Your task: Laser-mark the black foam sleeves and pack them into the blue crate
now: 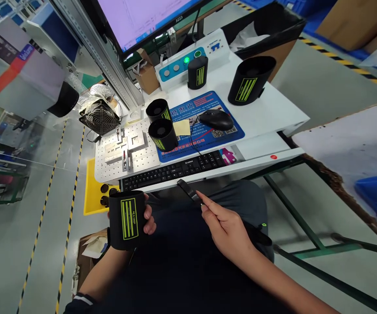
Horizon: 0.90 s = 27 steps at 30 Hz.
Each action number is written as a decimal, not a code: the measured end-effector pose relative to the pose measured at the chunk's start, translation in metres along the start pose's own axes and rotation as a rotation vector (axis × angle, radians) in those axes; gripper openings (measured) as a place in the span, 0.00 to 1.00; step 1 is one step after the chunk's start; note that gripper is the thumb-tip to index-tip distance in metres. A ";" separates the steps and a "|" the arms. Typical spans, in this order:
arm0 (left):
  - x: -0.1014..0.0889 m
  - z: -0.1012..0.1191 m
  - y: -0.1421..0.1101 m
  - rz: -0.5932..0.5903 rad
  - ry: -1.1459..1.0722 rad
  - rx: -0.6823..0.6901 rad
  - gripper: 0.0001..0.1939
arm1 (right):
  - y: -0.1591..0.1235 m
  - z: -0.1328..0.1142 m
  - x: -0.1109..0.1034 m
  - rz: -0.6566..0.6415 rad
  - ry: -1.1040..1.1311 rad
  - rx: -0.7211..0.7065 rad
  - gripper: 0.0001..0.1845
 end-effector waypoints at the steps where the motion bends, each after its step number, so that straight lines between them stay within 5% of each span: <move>1: 0.000 0.000 0.000 -0.014 -0.015 0.011 0.68 | 0.000 0.001 0.001 -0.006 0.002 -0.003 0.26; 8: 0.018 0.011 0.007 -0.155 -0.117 0.129 0.53 | 0.002 0.006 0.005 -0.030 -0.001 0.014 0.26; 23: 0.013 0.006 0.009 0.004 -0.148 0.024 0.63 | 0.005 0.006 0.008 -0.027 0.017 0.051 0.27; 27: 0.018 0.009 0.011 0.079 -0.109 -0.006 0.53 | 0.007 0.010 0.004 0.006 0.036 0.090 0.29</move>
Point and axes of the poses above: each hand's wrist, its own y-axis towards the middle knuckle, its own x-axis out of the palm, z = x × y, the point moved 6 cm from there along y, towards the middle knuckle, and after that the axes turned 15 degrees about -z, right-handed, at the moved point
